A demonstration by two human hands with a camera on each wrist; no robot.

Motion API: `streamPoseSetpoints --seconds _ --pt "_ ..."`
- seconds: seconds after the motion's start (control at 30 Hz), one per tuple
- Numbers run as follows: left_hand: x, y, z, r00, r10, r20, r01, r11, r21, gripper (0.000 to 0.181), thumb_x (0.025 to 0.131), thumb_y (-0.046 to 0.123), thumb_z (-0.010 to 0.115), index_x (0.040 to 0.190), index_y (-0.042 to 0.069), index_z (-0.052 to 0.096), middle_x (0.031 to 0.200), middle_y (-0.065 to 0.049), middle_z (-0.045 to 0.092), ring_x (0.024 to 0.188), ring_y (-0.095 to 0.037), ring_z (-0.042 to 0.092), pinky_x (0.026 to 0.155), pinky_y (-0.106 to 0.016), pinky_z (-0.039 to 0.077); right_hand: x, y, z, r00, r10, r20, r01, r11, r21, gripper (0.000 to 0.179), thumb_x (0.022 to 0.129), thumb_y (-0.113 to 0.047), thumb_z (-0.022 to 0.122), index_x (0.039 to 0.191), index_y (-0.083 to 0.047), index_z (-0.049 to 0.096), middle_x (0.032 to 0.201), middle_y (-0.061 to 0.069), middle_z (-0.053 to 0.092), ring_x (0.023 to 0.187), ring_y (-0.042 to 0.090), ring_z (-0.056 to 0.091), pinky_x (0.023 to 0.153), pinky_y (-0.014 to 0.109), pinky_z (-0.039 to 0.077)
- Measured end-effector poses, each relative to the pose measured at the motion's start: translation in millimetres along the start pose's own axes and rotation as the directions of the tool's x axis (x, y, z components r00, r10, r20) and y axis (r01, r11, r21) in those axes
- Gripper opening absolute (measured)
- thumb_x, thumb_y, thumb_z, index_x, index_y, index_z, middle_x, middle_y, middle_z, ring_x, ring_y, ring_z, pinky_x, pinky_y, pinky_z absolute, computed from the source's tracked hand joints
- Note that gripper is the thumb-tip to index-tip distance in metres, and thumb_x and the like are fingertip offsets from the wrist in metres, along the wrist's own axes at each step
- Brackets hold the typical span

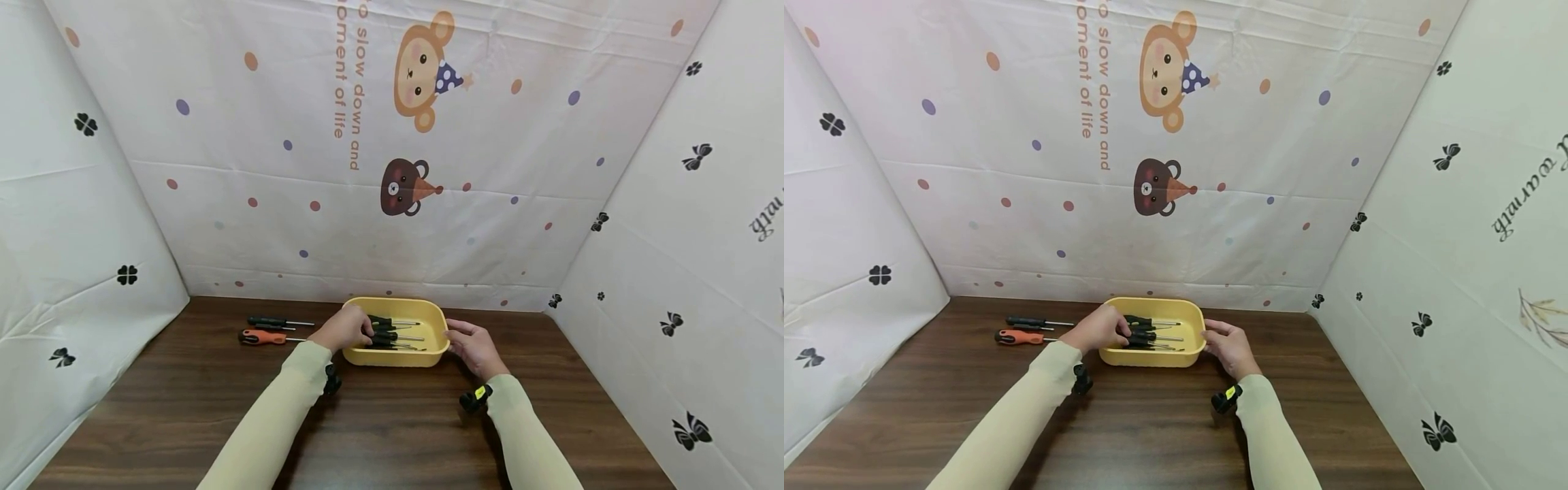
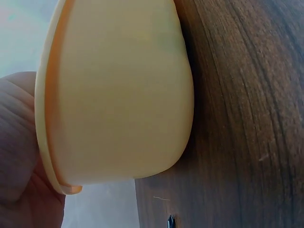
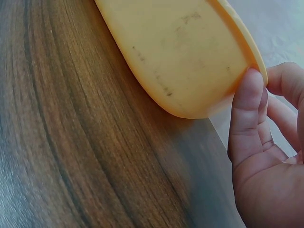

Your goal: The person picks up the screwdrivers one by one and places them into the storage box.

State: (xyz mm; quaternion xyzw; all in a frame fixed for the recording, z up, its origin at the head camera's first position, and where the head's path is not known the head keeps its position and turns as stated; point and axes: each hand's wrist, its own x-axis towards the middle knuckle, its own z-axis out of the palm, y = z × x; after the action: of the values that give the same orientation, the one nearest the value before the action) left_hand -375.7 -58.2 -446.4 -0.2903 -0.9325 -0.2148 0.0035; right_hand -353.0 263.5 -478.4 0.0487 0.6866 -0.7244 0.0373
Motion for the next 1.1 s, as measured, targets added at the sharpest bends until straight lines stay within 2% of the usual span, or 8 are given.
streamPoseSetpoints --seconds 0.23,0.37,0.5,0.63,0.73,0.87,1.1 --pt "3.0 -0.6 2.9 1.000 0.031 0.004 -0.031 0.999 0.029 0.005 0.081 0.013 0.088 0.083 0.015 0.083 0.088 0.004 0.078 0.081 -0.009 0.071 0.074 -0.031 0.060 0.5 0.5 -1.0 1.000 0.006 0.011 -0.006 1.000 -0.004 0.049 0.094 -0.003 0.072 0.141 0.006 0.057 0.104 0.005 0.076 0.073 0.009 0.070 0.070 0.025 0.061" --pt "2.9 -0.2 4.0 0.999 0.032 0.007 -0.033 0.999 0.033 0.006 0.081 0.012 0.087 0.082 0.016 0.083 0.088 0.004 0.078 0.078 -0.008 0.069 0.075 -0.033 0.061 -0.4 -0.1 -0.1 1.000 0.002 0.024 -0.002 1.000 0.026 0.050 0.094 -0.001 0.071 0.141 0.008 0.056 0.107 0.008 0.076 0.073 0.009 0.071 0.069 0.024 0.060" --pt "3.2 2.7 2.3 0.999 0.044 0.015 -0.045 0.998 0.044 0.011 0.082 0.010 0.087 0.075 0.016 0.080 0.079 0.006 0.074 0.066 -0.002 0.056 0.067 -0.029 0.054 -0.6 -1.0 -0.2 0.999 -0.004 0.038 0.002 0.999 0.045 0.052 0.094 0.000 0.071 0.142 0.009 0.055 0.110 0.009 0.076 0.075 0.010 0.071 0.069 0.024 0.060" --pt "4.4 4.9 0.7 0.998 0.063 0.028 -0.065 0.995 0.072 0.015 0.081 0.009 0.087 0.071 0.015 0.077 0.073 0.007 0.071 0.061 -0.003 0.046 0.062 -0.026 0.045 0.7 -0.9 -0.9 0.999 0.001 0.035 -0.003 0.999 0.043 0.052 0.093 -0.001 0.072 0.142 0.008 0.055 0.109 0.008 0.076 0.075 0.009 0.071 0.069 0.023 0.060" --pt "4.8 5.4 0.9 0.998 0.053 0.033 -0.056 0.995 0.084 0.011 0.081 0.009 0.087 0.077 0.016 0.080 0.081 0.007 0.075 0.067 -0.002 0.056 0.067 -0.027 0.053 1.0 -0.4 -1.0 0.999 0.005 0.038 -0.007 0.999 0.049 0.053 0.093 -0.001 0.073 0.142 0.009 0.055 0.108 0.009 0.076 0.074 0.009 0.071 0.069 0.024 0.060" --pt "3.9 7.7 -0.4 0.998 0.034 0.045 -0.038 0.996 0.084 0.008 0.082 0.009 0.086 0.085 0.015 0.082 0.088 0.004 0.077 0.078 -0.008 0.067 0.075 -0.033 0.060 0.7 -0.3 -0.8 0.999 0.004 0.034 -0.006 0.998 0.057 0.052 0.093 0.000 0.072 0.141 0.009 0.055 0.106 0.008 0.076 0.073 0.010 0.071 0.067 0.024 0.060" --pt "1.0 10.6 -2.7 0.999 0.021 0.046 -0.024 0.997 0.076 0.008 0.082 0.009 0.086 0.088 0.012 0.081 0.090 0.002 0.077 0.082 -0.012 0.069 0.079 -0.036 0.060 0.0 -0.9 -0.7 1.000 0.000 0.027 -0.001 0.999 0.039 0.050 0.094 -0.001 0.072 0.140 0.008 0.057 0.109 0.009 0.076 0.074 0.010 0.071 0.068 0.024 0.060"
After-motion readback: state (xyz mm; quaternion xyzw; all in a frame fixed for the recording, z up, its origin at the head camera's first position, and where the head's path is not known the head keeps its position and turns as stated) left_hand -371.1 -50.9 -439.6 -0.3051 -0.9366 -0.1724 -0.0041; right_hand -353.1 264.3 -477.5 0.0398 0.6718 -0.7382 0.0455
